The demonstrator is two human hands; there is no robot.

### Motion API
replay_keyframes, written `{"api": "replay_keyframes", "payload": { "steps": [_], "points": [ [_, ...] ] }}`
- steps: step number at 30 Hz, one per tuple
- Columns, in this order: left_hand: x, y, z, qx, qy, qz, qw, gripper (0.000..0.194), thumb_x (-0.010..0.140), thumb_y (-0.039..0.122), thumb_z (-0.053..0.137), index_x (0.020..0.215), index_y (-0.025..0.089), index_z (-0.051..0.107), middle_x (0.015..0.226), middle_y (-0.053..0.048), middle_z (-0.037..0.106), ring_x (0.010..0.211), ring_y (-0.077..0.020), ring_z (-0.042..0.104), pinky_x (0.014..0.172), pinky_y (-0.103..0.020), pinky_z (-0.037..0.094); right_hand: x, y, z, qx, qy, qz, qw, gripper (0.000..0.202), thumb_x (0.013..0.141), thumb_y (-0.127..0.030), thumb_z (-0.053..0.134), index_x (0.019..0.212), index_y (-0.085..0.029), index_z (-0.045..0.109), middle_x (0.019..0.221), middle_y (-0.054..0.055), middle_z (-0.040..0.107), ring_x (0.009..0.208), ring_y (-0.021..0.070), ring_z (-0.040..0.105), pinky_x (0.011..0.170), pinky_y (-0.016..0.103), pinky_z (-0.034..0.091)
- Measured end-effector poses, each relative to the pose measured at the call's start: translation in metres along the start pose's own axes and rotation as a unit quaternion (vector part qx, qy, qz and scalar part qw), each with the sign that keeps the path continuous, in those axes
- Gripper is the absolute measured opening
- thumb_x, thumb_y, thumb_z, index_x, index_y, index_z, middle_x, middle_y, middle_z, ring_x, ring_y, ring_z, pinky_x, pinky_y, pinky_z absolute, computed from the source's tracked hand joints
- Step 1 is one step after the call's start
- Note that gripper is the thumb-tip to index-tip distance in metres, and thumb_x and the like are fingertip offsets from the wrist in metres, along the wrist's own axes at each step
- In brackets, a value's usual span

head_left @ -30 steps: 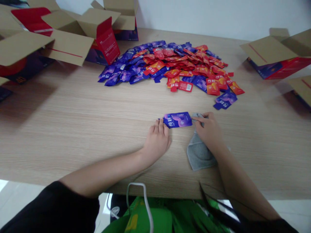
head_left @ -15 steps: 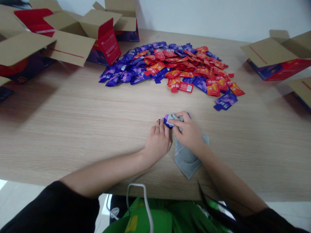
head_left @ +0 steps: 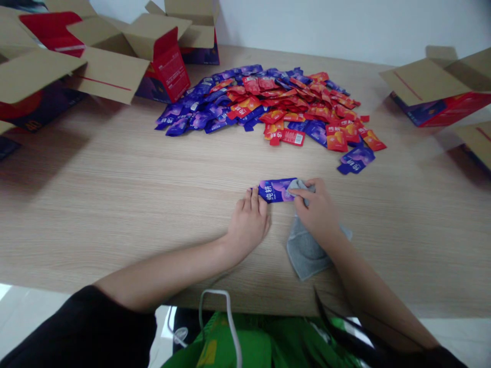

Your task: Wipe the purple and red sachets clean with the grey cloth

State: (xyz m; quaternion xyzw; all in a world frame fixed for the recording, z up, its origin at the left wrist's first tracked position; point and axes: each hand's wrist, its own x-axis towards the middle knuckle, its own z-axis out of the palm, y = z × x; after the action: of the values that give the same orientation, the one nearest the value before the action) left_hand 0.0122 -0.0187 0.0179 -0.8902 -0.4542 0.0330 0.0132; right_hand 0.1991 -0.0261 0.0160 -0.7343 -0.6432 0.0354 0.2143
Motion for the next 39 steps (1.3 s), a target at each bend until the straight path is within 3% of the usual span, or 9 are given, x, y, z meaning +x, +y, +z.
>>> {"api": "replay_keyframes", "payload": {
  "steps": [10,14,18,22,25,29,39],
  "points": [
    [0.000,0.000,0.000,-0.007,0.001,-0.003,1.000,0.054,0.098,0.031,0.041,0.139,-0.002,0.046,0.150,-0.028,0.040,0.137,-0.0384,0.043,0.102,-0.045,0.043,0.007,0.026,-0.008,-0.018,-0.010,0.054,0.998,0.032,0.087,-0.026,0.049,0.098,-0.024,0.079,0.109,0.008,0.056,0.077,0.0170,0.058,0.070,0.034,0.049],
    [0.000,-0.001,0.002,-0.014,-0.001,-0.001,1.000,0.058,0.099,0.032,0.039,0.145,-0.003,0.039,0.152,-0.028,0.037,0.138,-0.0392,0.041,0.103,-0.046,0.042,0.012,0.030,-0.014,0.015,0.042,0.038,0.998,0.029,0.087,-0.025,0.051,0.096,-0.023,0.078,0.108,0.010,0.057,0.088,0.0210,0.059,0.077,0.036,0.051],
    [0.000,-0.001,0.004,-0.016,-0.002,0.001,1.000,0.058,0.099,0.032,0.037,0.145,-0.005,0.040,0.152,-0.028,0.036,0.139,-0.0393,0.039,0.104,-0.046,0.041,0.009,0.011,-0.010,0.065,0.069,-0.045,0.994,0.030,0.087,-0.022,0.050,0.102,-0.024,0.077,0.115,0.010,0.055,0.097,0.0218,0.060,0.080,0.036,0.053],
    [0.000,-0.001,0.004,-0.014,0.001,0.004,1.000,0.058,0.099,0.031,0.038,0.144,-0.006,0.041,0.152,-0.029,0.036,0.139,-0.0396,0.039,0.104,-0.046,0.041,-0.001,-0.018,0.004,0.076,-0.012,-0.163,0.984,0.035,0.088,-0.020,0.049,0.113,-0.026,0.074,0.121,0.009,0.056,0.097,0.0196,0.060,0.079,0.033,0.052],
    [0.000,-0.002,0.003,-0.011,0.004,0.011,1.000,0.058,0.098,0.032,0.040,0.141,-0.006,0.045,0.151,-0.030,0.037,0.139,-0.0403,0.039,0.103,-0.046,0.042,-0.005,-0.032,0.010,0.025,-0.072,-0.191,0.979,0.038,0.089,-0.020,0.050,0.119,-0.029,0.071,0.123,0.009,0.056,0.100,0.0217,0.058,0.075,0.032,0.052],
    [0.001,-0.003,0.001,-0.015,0.003,0.010,1.000,0.057,0.097,0.032,0.042,0.141,-0.005,0.046,0.151,-0.029,0.038,0.140,-0.0382,0.040,0.104,-0.045,0.042,-0.004,-0.033,0.008,-0.007,-0.102,-0.175,0.979,0.038,0.088,-0.020,0.050,0.117,-0.031,0.072,0.125,0.008,0.056,0.103,0.0228,0.057,0.074,0.033,0.052],
    [0.002,-0.005,0.003,-0.007,0.014,0.012,1.000,0.056,0.097,0.030,0.041,0.141,-0.004,0.047,0.151,-0.026,0.040,0.139,-0.0355,0.041,0.103,-0.044,0.043,-0.005,-0.020,0.001,0.006,-0.067,-0.101,0.993,0.032,0.089,-0.024,0.050,0.105,-0.030,0.077,0.121,0.007,0.057,0.096,0.0200,0.060,0.067,0.030,0.049]
  ]
}}
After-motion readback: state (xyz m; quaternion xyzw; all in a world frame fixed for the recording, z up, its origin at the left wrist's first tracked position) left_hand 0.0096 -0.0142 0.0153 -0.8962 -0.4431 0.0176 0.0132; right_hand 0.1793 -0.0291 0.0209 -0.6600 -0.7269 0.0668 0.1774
